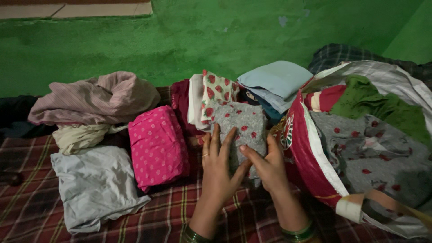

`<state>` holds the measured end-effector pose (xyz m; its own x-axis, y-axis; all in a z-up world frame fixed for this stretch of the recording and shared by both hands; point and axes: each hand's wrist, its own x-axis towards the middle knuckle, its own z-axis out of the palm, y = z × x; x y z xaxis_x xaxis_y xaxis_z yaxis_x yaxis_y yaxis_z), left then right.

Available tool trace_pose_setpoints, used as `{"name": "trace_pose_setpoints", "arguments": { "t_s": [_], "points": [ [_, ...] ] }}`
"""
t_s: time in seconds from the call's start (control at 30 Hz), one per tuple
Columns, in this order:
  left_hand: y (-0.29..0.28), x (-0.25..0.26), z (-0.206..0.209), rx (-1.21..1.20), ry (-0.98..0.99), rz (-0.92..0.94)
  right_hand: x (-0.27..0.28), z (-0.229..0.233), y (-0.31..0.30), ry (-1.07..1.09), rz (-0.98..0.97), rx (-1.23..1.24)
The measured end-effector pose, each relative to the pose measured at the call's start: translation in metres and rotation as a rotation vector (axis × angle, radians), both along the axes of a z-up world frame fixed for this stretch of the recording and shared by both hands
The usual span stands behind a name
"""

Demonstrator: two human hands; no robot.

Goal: The person sorts various items of clothing, including folded shirts and dresses, placing some into a large bag while keeping others in piles on a bed.

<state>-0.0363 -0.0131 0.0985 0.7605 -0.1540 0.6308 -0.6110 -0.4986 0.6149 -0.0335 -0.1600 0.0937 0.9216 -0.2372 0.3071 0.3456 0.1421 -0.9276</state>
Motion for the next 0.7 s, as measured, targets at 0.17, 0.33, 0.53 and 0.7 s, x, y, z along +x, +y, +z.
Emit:
{"name": "trace_pose_setpoints", "arguments": {
  "t_s": [0.17,0.33,0.53,0.7],
  "points": [
    [-0.001,-0.002,0.005,-0.035,-0.033,-0.015,-0.007,0.011,-0.003,-0.033,0.021,0.008],
    [-0.008,-0.011,0.012,-0.134,-0.114,-0.066,-0.025,0.034,-0.014,-0.213,-0.071,-0.270],
    [-0.014,-0.020,0.020,-0.158,-0.107,-0.112,-0.043,0.051,-0.019,-0.206,-0.148,-0.317],
    [-0.020,-0.032,0.025,-0.236,-0.017,-0.194,-0.074,0.068,-0.039,-0.268,-0.293,-0.493]
  ]
}}
